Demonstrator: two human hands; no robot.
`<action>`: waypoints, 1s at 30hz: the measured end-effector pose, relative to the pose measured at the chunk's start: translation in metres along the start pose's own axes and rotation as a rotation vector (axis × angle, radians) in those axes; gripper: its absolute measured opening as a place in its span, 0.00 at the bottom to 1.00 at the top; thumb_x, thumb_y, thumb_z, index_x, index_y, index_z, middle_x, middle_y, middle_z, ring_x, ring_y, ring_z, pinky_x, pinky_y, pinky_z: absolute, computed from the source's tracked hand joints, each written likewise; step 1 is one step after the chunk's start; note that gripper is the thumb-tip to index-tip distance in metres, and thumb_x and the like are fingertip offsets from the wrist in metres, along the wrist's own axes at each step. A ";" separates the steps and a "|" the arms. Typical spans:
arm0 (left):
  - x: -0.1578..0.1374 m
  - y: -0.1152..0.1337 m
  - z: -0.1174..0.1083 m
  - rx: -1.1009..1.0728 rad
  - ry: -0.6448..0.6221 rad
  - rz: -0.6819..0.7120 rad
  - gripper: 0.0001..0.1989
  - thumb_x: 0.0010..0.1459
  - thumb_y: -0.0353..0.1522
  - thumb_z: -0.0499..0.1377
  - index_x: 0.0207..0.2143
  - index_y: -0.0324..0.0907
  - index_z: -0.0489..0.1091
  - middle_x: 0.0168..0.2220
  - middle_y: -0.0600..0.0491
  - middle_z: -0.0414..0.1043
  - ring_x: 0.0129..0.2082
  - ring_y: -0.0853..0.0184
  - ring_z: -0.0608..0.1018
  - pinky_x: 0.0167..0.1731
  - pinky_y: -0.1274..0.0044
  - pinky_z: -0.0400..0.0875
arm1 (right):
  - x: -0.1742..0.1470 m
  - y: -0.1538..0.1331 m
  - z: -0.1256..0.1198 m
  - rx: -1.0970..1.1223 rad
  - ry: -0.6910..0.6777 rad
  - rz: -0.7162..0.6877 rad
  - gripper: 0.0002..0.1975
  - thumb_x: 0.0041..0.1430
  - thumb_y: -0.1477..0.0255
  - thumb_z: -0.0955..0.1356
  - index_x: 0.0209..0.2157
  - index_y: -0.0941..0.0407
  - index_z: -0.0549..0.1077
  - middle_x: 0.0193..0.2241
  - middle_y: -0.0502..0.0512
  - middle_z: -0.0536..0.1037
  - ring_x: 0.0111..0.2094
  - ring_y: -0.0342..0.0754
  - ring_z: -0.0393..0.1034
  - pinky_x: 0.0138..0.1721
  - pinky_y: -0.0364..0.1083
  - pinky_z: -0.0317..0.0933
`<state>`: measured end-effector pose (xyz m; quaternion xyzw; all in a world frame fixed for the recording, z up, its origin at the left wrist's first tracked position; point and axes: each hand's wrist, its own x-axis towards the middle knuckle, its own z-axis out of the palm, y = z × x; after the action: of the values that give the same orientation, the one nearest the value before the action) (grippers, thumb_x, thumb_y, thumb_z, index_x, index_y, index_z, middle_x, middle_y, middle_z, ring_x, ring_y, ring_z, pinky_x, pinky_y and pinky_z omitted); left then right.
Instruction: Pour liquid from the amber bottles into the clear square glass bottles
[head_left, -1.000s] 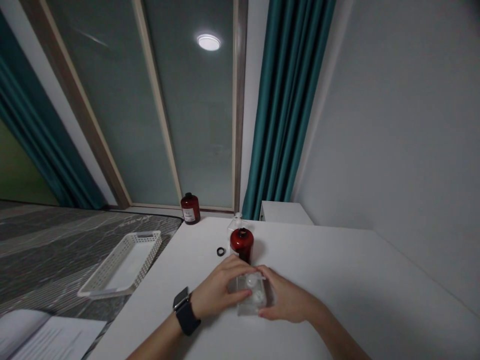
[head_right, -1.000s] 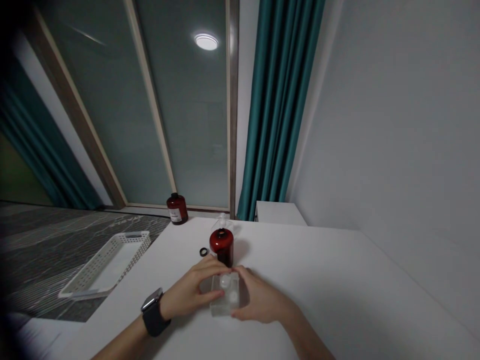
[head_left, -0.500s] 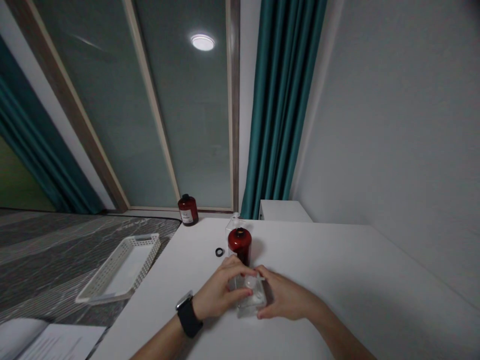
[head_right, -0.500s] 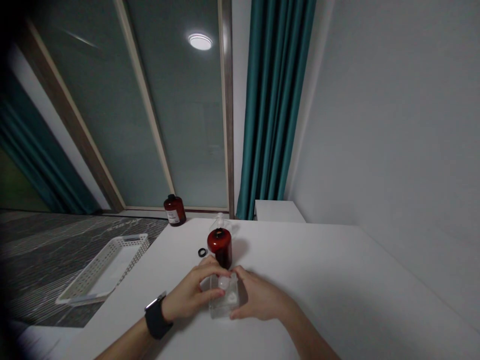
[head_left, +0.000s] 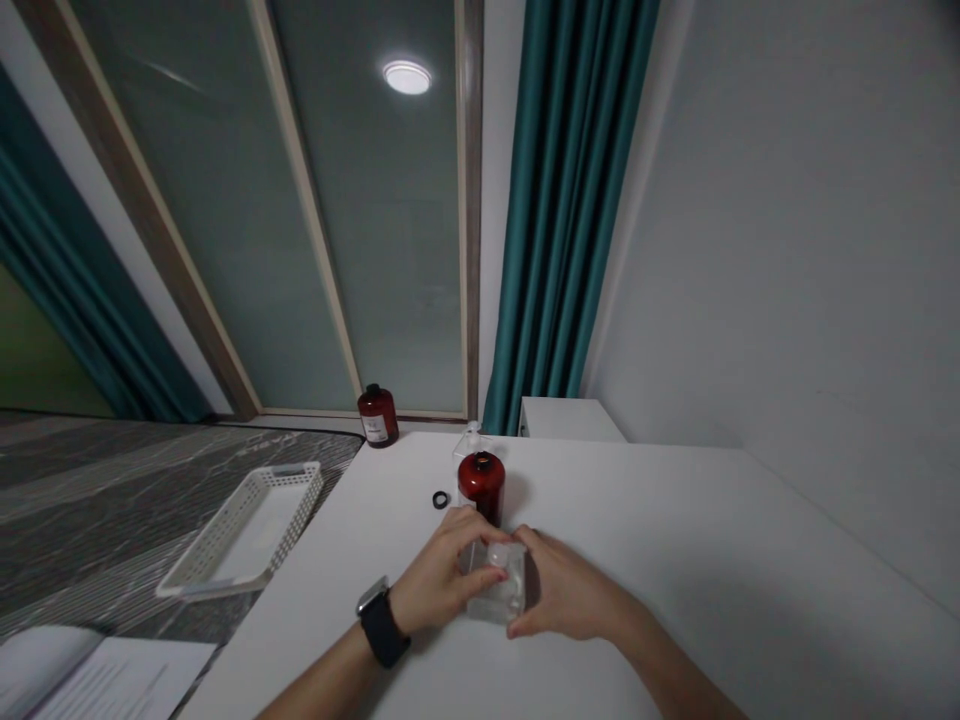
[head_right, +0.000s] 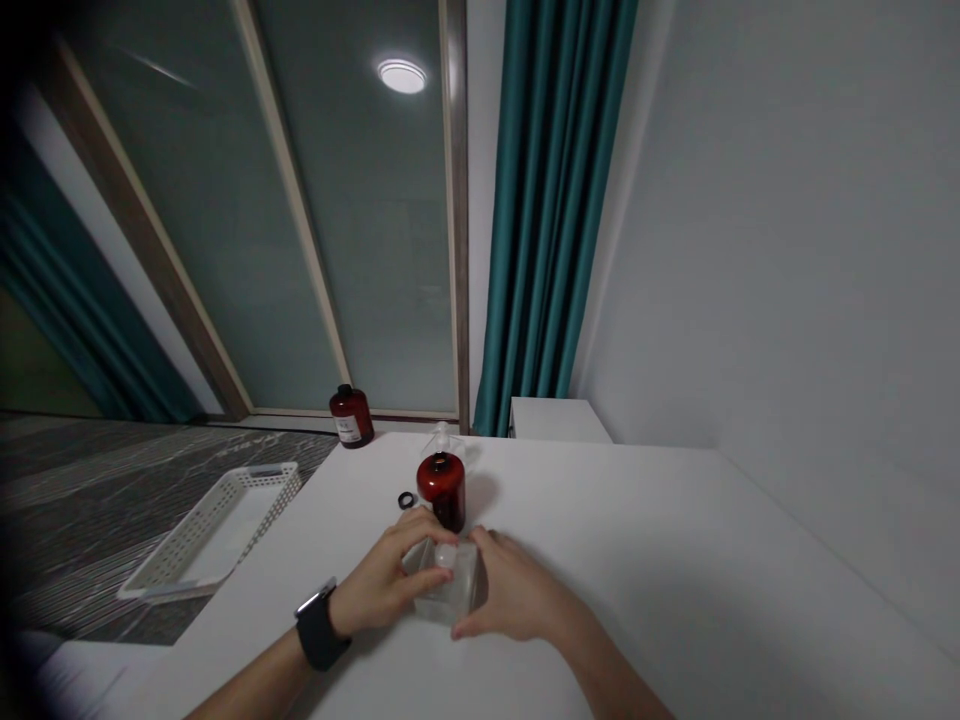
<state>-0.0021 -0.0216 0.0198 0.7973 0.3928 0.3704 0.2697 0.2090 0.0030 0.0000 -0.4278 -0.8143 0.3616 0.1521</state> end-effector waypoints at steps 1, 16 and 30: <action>0.000 -0.001 0.000 0.009 0.016 -0.022 0.22 0.59 0.51 0.59 0.40 0.41 0.75 0.37 0.49 0.73 0.40 0.60 0.72 0.42 0.70 0.63 | 0.000 -0.001 0.001 0.006 0.008 0.002 0.39 0.32 0.64 0.81 0.48 0.54 0.68 0.46 0.58 0.74 0.48 0.62 0.68 0.48 0.56 0.62; -0.003 -0.006 -0.025 -0.169 0.047 -0.041 0.31 0.54 0.32 0.66 0.59 0.44 0.61 0.44 0.49 0.71 0.44 0.62 0.74 0.49 0.70 0.67 | -0.002 -0.003 -0.005 0.038 -0.045 -0.033 0.35 0.36 0.67 0.81 0.47 0.53 0.67 0.46 0.56 0.73 0.50 0.59 0.67 0.49 0.54 0.61; -0.001 -0.001 -0.026 -0.165 -0.110 -0.016 0.25 0.54 0.31 0.65 0.54 0.41 0.68 0.39 0.51 0.75 0.41 0.63 0.76 0.52 0.68 0.68 | -0.002 0.007 -0.004 0.065 -0.024 -0.087 0.34 0.35 0.67 0.81 0.45 0.51 0.68 0.45 0.53 0.74 0.48 0.59 0.69 0.47 0.55 0.63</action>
<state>-0.0242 -0.0181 0.0337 0.7884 0.3517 0.3550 0.3587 0.2170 0.0059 -0.0022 -0.3825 -0.8218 0.3860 0.1715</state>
